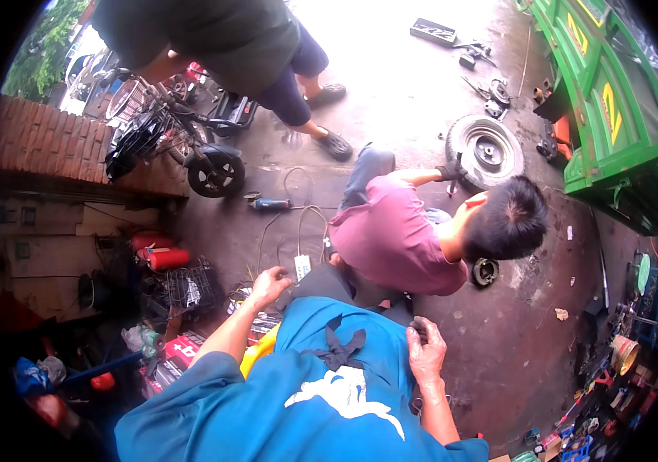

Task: The person removes an axle shaft from a vehicle using a slide hammer puller, sets aside a drink, and holds the shaft while another person hammers off its bearing with a punch and hammer.

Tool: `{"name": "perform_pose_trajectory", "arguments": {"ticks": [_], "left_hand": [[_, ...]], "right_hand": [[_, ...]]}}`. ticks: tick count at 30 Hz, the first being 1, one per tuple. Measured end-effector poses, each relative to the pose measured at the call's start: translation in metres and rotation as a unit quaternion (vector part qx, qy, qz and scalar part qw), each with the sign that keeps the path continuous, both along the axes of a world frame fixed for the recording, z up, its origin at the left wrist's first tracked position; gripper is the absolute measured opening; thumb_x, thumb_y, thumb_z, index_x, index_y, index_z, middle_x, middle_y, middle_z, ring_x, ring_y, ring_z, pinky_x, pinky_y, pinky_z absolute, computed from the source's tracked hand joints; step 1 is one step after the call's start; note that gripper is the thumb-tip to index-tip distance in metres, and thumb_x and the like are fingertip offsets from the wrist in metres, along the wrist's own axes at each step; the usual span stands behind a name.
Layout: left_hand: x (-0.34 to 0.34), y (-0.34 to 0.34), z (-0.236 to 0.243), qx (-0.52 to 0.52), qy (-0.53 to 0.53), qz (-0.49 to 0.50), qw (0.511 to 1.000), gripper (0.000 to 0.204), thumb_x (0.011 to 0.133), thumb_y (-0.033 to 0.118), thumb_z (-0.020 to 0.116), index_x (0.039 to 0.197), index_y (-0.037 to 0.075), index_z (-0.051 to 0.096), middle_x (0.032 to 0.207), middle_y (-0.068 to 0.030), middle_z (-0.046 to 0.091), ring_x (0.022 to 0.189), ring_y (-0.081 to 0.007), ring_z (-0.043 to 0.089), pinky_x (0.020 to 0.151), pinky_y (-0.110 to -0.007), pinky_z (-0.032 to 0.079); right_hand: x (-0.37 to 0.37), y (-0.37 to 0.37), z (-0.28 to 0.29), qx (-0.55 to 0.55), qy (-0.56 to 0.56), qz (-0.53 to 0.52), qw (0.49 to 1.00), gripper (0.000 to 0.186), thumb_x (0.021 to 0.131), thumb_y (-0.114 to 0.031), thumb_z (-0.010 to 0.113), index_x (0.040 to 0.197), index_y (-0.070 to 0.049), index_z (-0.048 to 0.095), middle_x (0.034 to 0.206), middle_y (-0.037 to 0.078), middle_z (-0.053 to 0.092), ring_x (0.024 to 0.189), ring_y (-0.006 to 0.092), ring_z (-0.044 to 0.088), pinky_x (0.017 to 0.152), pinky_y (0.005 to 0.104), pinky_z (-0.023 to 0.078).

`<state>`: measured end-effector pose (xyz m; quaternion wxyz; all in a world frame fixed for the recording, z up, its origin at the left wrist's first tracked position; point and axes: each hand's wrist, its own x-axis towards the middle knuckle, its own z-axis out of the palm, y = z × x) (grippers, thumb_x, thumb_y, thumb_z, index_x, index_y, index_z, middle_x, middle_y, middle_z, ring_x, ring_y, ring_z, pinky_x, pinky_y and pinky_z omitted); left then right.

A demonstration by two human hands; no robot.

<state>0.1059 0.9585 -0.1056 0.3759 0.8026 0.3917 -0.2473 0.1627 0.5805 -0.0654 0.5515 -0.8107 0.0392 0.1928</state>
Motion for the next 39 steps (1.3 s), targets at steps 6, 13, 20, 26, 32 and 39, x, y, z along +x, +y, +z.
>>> {"name": "perform_pose_trajectory", "arguments": {"ticks": [6,13,20,26,32,39], "left_hand": [[0.047,0.085,-0.019,0.032,-0.005,-0.044,0.999,0.046,0.075,0.026,0.065,0.114,0.003,0.06,0.103,-0.0187,0.065,0.099,-0.0271,0.062,0.087,-0.035,0.047],[0.045,0.209,-0.05,0.001,-0.03,0.049,0.998,0.046,0.072,0.025,0.065,0.108,-0.002,0.062,0.091,-0.0188,0.067,0.085,-0.0255,0.065,0.078,-0.033,0.05],[0.052,0.216,-0.059,-0.03,-0.042,-0.013,0.999,0.039,0.072,0.019,0.063,0.103,-0.005,0.063,0.079,-0.0152,0.067,0.071,-0.021,0.064,0.069,-0.031,0.05],[0.072,0.206,-0.068,-0.098,-0.012,-0.075,0.992,0.035,0.076,0.012,0.065,0.106,-0.005,0.06,0.072,-0.0079,0.063,0.062,-0.0129,0.057,0.055,-0.025,0.046],[0.151,0.163,-0.035,-0.147,-0.034,-0.175,0.973,0.031,0.076,0.01,0.063,0.104,-0.005,0.061,0.07,-0.0063,0.061,0.058,-0.0112,0.054,0.052,-0.025,0.044],[0.17,0.157,-0.043,-0.161,-0.036,-0.253,0.953,0.031,0.075,0.008,0.062,0.102,-0.007,0.062,0.077,-0.0086,0.064,0.065,-0.0127,0.057,0.06,-0.025,0.046]], "right_hand": [[0.031,0.083,0.007,0.017,-0.006,-0.013,1.0,0.025,0.081,-0.006,0.064,0.106,0.0,0.06,0.091,0.011,0.064,0.081,0.018,0.064,0.075,0.029,0.052],[0.041,0.203,0.021,0.015,-0.019,0.058,0.998,0.026,0.08,-0.01,0.067,0.103,-0.001,0.061,0.093,0.013,0.065,0.085,0.0234,0.066,0.075,0.0315,0.052],[0.035,0.221,0.038,0.023,0.016,-0.024,0.999,0.028,0.081,-0.015,0.067,0.105,-0.002,0.06,0.098,0.013,0.064,0.089,0.025,0.065,0.076,0.032,0.052],[0.002,0.197,0.003,-0.036,0.018,-0.13,0.991,0.03,0.082,-0.022,0.067,0.106,-0.004,0.061,0.096,0.012,0.066,0.086,0.0237,0.066,0.077,0.0323,0.052],[-0.086,0.17,-0.064,-0.109,0.159,-0.341,0.92,0.035,0.082,-0.023,0.067,0.109,-0.001,0.06,0.1,0.015,0.066,0.093,0.0234,0.063,0.084,0.0337,0.049],[-0.128,0.171,-0.078,-0.116,0.252,-0.435,0.857,0.039,0.082,-0.026,0.066,0.11,0.0,0.06,0.104,0.018,0.064,0.1,0.0286,0.061,0.088,0.0358,0.048]]}}
